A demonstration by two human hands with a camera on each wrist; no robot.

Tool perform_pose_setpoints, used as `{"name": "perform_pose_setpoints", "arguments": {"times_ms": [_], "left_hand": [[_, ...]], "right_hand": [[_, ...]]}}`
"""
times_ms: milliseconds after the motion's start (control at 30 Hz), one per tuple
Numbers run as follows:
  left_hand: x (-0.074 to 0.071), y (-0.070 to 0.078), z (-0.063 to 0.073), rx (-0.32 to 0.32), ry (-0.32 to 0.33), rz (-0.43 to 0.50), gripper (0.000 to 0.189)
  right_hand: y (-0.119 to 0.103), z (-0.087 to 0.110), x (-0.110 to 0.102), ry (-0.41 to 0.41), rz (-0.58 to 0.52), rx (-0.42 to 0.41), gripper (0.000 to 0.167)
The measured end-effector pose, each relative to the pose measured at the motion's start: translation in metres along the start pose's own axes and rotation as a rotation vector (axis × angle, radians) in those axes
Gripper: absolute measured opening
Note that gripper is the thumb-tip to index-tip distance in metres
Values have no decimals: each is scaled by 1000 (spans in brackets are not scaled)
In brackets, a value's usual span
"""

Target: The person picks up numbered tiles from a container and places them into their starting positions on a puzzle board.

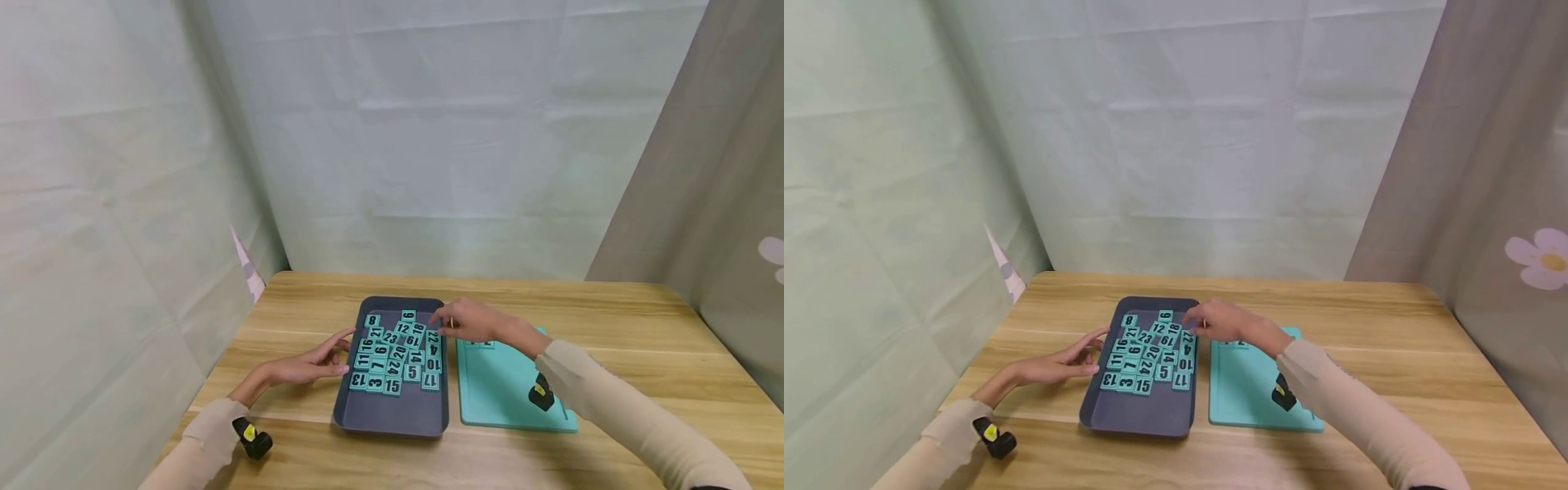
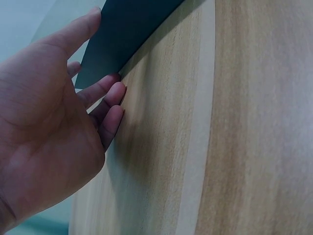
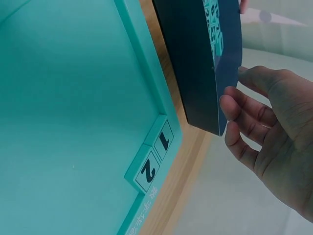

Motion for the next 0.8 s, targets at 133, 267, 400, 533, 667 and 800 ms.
{"name": "perform_pose_setpoints", "arguments": {"times_ms": [133, 267, 400, 533, 667, 800], "left_hand": [[0, 1, 1, 3, 2, 1, 78], [-1, 3, 2, -3, 4, 0, 78], [-1, 4, 4, 1, 3, 0, 78], [-1, 5, 4, 5, 1, 5, 78], [-1, 5, 5, -4, 2, 6, 78], [0, 6, 6, 3, 1, 11, 78]], "right_hand": [[-3, 1, 1, -2, 2, -16, 25], [-6, 2, 1, -8, 5, -15, 26], [-7, 3, 2, -14, 2, -6, 26], [-8, 2, 4, -23, -3, -7, 26], [-10, 2, 6, -28, -1, -10, 27], [-13, 1, 8, -29, -10, -21, 27]]}}
Point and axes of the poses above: each hand's wrist, its own z-axis away from the middle knuckle, its own x-axis out of the palm, y = z × x, the point moved 5 cm from there along -z, towards the middle knuckle, and after that the axes turned 6 degrees about x, right-handed, at the moved point
